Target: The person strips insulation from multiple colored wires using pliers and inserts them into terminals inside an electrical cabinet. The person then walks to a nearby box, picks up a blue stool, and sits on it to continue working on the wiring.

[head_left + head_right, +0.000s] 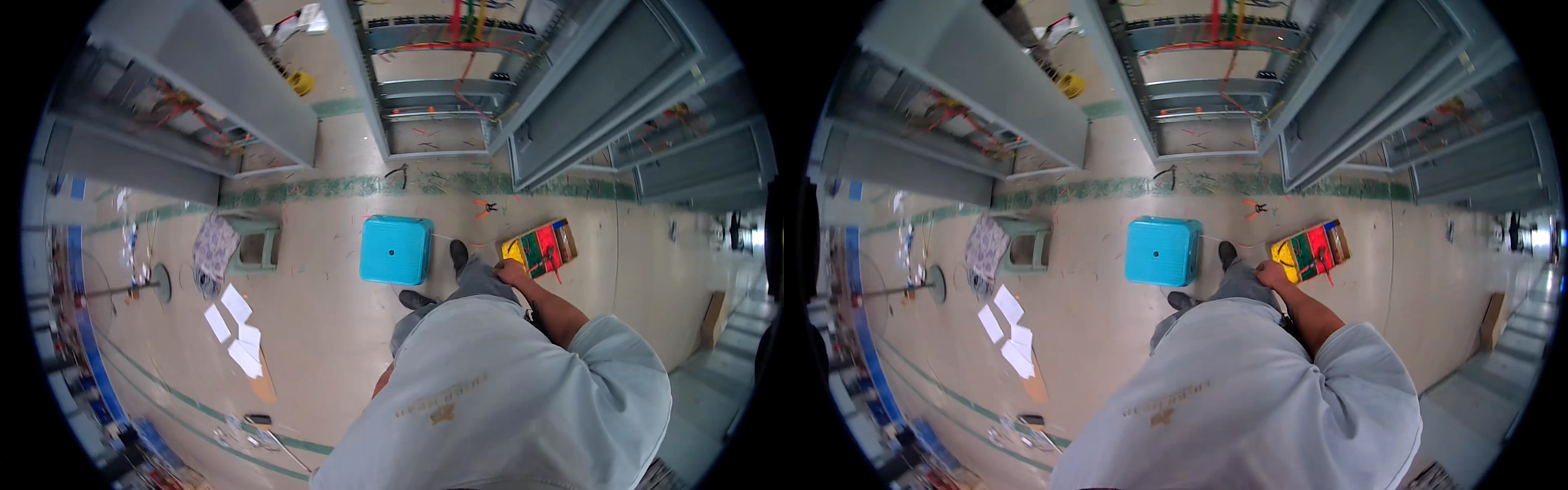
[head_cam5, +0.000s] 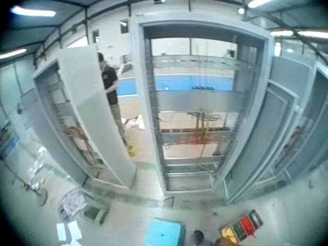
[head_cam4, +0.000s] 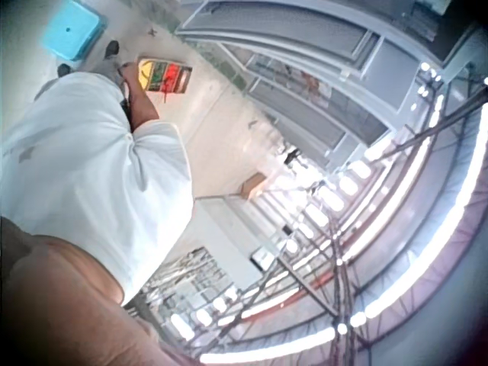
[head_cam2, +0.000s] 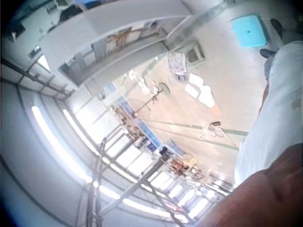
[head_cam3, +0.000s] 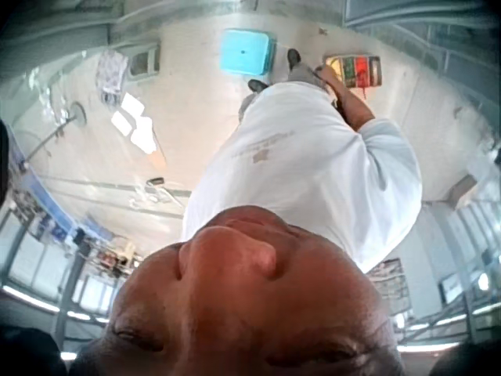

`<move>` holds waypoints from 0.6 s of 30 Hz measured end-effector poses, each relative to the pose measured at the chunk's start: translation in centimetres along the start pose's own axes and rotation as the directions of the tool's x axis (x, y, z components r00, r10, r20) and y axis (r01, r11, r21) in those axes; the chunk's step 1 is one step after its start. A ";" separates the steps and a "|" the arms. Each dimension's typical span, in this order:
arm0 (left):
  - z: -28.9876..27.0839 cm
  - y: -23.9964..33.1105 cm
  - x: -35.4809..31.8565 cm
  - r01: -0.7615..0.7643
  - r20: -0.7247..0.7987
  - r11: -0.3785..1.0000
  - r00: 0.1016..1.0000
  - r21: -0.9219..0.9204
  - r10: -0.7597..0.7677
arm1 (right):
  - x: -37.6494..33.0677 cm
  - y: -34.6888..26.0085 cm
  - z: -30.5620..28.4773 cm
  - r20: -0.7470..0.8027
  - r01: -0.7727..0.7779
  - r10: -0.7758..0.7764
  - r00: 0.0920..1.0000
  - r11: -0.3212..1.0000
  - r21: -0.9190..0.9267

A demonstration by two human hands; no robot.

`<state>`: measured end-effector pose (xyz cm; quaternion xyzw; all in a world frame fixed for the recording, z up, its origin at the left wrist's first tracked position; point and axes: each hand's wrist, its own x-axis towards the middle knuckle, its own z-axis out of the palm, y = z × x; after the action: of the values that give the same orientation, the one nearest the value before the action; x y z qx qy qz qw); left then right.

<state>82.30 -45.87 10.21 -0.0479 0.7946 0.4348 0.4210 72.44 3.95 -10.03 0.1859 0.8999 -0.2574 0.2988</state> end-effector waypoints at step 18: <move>-4.2 12.4 11.9 0.155 -0.281 0.958 0.956 0.243 -0.083 | 12.4 -2.4 -6.2 0.074 0.000 -0.021 0.997 0.962 0.273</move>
<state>66.55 -37.77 10.94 -0.0982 0.8903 0.2889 0.3379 59.17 7.83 -12.76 0.2106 0.8448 -0.3875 0.3028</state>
